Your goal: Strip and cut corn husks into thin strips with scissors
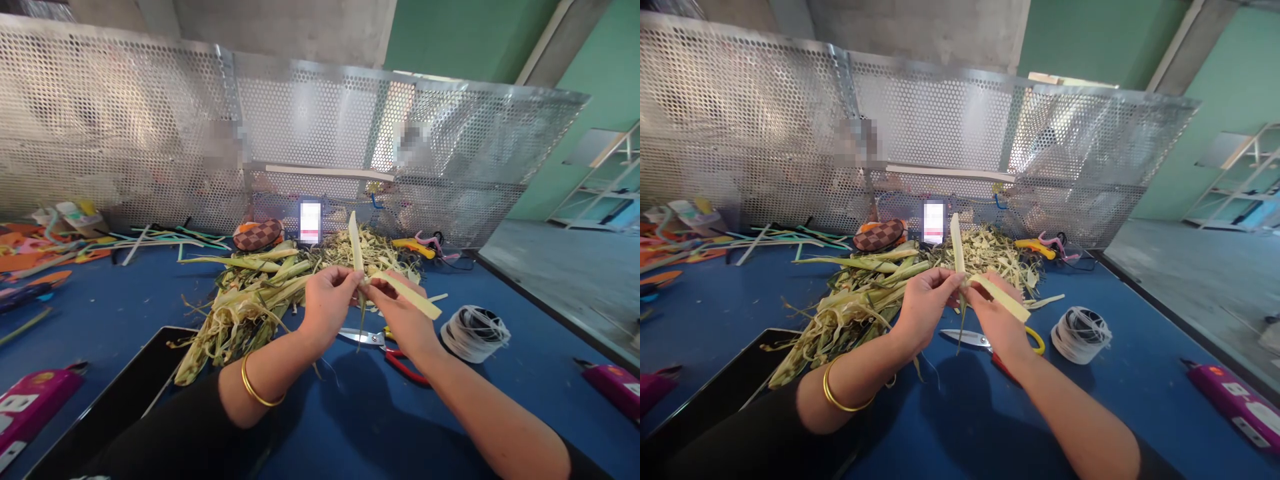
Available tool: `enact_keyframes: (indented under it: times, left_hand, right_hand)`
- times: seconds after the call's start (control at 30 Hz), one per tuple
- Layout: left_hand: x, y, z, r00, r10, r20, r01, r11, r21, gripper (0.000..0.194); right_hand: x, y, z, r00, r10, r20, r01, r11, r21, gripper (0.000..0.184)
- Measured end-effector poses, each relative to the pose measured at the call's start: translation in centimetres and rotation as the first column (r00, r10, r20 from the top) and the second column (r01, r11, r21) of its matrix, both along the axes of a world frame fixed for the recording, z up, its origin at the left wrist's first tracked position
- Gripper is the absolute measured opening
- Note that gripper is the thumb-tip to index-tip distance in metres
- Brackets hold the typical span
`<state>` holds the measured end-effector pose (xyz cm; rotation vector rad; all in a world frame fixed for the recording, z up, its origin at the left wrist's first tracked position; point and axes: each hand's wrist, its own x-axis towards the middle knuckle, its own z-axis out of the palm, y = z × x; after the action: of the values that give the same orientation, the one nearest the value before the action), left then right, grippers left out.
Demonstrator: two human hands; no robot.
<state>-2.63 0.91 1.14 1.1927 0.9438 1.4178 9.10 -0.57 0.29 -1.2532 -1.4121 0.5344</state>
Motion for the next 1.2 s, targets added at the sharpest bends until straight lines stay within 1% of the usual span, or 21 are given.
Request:
enact_keyframes:
  times: [0.07, 0.2, 0.33, 0.43, 0.53, 0.6, 0.67, 0.73, 0.8, 0.87, 0.93, 1.0, 1.07, 1.2]
  left_hand:
    - [0.0, -0.01, -0.01, 1.0, 0.006, 0.007, -0.006, 1.0, 0.006, 0.019]
    - [0.09, -0.15, -0.09, 1.0, -0.006, 0.03, 0.006, 1.0, -0.011, 0.018]
    - [0.15, -0.22, -0.23, 0.997, -0.068, 0.044, 0.07, 0.997, -0.034, 0.019]
    - [0.12, -0.16, -0.22, 0.997, -0.061, 0.05, 0.063, 0.997, -0.047, 0.019]
    - [0.1, -0.12, -0.08, 0.996, -0.05, 0.068, 0.054, 0.996, -0.065, 0.019]
    - [0.13, -0.12, -0.01, 0.994, -0.057, 0.091, 0.065, 0.994, -0.088, 0.019]
    - [0.16, -0.11, -0.05, 0.992, -0.053, 0.116, 0.065, 0.993, -0.103, 0.019]
    - [0.17, -0.08, -0.14, 0.992, -0.038, 0.123, 0.051, 0.993, -0.102, 0.018]
    - [0.13, -0.04, -0.21, 0.994, -0.022, 0.11, 0.032, 0.996, -0.088, 0.018]
    - [0.07, 0.0, -0.19, 0.997, -0.02, 0.072, 0.024, 0.998, -0.064, 0.019]
    - [0.03, 0.05, -0.13, 0.999, -0.013, 0.032, 0.015, 0.999, -0.05, 0.02]
    - [0.04, 0.1, -0.08, 1.0, -0.004, 0.024, 0.005, 0.999, -0.053, 0.02]
    - [0.07, 0.16, -0.08, 0.999, 0.001, 0.039, 0.001, 0.998, -0.06, 0.018]
    - [0.0, 0.23, 0.01, 0.999, 0.007, 0.04, -0.004, 0.998, -0.066, 0.018]
  right_hand:
    - [-0.09, -0.02, -0.05, 1.0, -0.012, -0.018, 0.012, 1.0, -0.007, 0.019]
    - [-0.11, -0.24, 0.06, 0.998, -0.054, 0.03, 0.055, 0.998, -0.017, 0.018]
    - [0.11, -0.26, 0.23, 0.999, -0.031, 0.026, 0.031, 0.999, 0.009, 0.02]
    - [0.3, -0.24, 0.34, 0.997, -0.029, 0.066, 0.027, 0.999, 0.033, 0.02]
    - [0.51, -0.29, 0.32, 0.988, -0.035, 0.152, 0.014, 0.991, 0.134, 0.015]
    - [0.59, -0.32, 0.2, 0.975, -0.021, 0.222, -0.032, 0.972, 0.233, 0.012]
    - [0.54, -0.34, 0.08, 0.965, -0.012, 0.26, -0.067, 0.955, 0.29, 0.009]
    - [0.34, -0.32, 0.02, 0.972, -0.018, 0.234, -0.046, 0.963, 0.265, 0.007]
    - [0.1, -0.3, 0.05, 0.984, -0.017, 0.178, -0.017, 0.982, 0.189, 0.009]
    - [-0.08, -0.3, 0.12, 0.992, -0.007, 0.129, -0.009, 0.992, 0.123, 0.013]
    - [-0.11, -0.32, 0.13, 0.995, 0.001, 0.104, -0.011, 0.995, 0.095, 0.013]
    - [-0.01, -0.36, 0.04, 0.994, -0.005, 0.105, -0.007, 0.994, 0.112, 0.009]
    - [0.12, -0.41, -0.13, 0.99, -0.009, 0.14, -0.014, 0.987, 0.161, 0.005]
    - [0.25, -0.48, -0.45, 0.981, -0.021, 0.19, -0.032, 0.961, 0.275, 0.005]
